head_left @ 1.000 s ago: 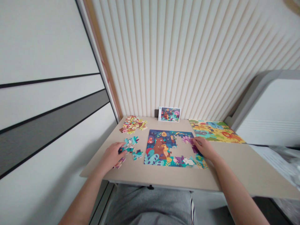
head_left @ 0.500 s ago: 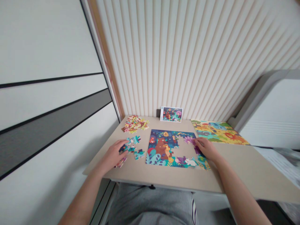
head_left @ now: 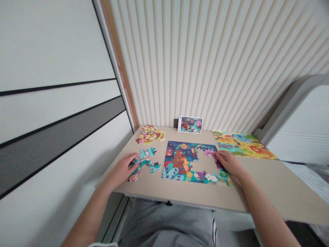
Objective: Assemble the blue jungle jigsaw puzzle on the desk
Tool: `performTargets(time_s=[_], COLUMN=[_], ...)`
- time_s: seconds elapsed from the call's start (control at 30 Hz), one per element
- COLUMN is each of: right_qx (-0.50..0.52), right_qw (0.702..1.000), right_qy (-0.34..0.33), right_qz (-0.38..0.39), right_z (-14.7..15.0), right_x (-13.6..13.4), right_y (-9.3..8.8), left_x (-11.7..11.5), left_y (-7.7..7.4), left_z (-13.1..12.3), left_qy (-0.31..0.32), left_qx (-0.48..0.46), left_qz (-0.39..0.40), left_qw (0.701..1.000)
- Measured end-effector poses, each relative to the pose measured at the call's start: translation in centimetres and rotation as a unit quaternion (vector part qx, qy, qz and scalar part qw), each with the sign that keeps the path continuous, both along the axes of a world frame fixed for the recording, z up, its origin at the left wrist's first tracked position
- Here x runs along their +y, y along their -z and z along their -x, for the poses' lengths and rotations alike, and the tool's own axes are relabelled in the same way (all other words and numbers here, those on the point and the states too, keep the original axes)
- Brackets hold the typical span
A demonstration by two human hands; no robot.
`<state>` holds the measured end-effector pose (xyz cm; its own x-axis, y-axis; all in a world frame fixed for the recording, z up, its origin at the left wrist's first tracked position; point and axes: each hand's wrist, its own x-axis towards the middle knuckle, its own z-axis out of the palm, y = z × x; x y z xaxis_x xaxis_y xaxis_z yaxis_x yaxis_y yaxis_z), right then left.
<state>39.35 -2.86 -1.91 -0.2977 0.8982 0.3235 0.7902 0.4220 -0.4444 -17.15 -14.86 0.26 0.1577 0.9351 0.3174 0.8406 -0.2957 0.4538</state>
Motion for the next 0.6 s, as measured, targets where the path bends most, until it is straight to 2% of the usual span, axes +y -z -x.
performTargets(time_s=[0.17, 0.37, 0.6], right_qx=[0.014, 0.026, 0.024], right_qw=[1.0, 1.0, 1.0], right_qy=[0.003, 0.0, -0.008], right_qz=[-0.001, 0.003, 0.004], right_z=[-0.1, 0.2, -0.1], right_x=[0.2, 0.0, 0.3], right_y=[0.2, -0.1, 0.3], left_x=[-1.8, -4.5, -4.0], left_y=[1.1, 3.1, 3.3], left_z=[-0.1, 0.5, 0.9], left_qy=[-0.036, -0.12, -0.182], left_qx=[-0.004, 0.041, 0.086], left_qz=[0.041, 0.001, -0.02], left_qw=[0.998, 0.992, 0.979])
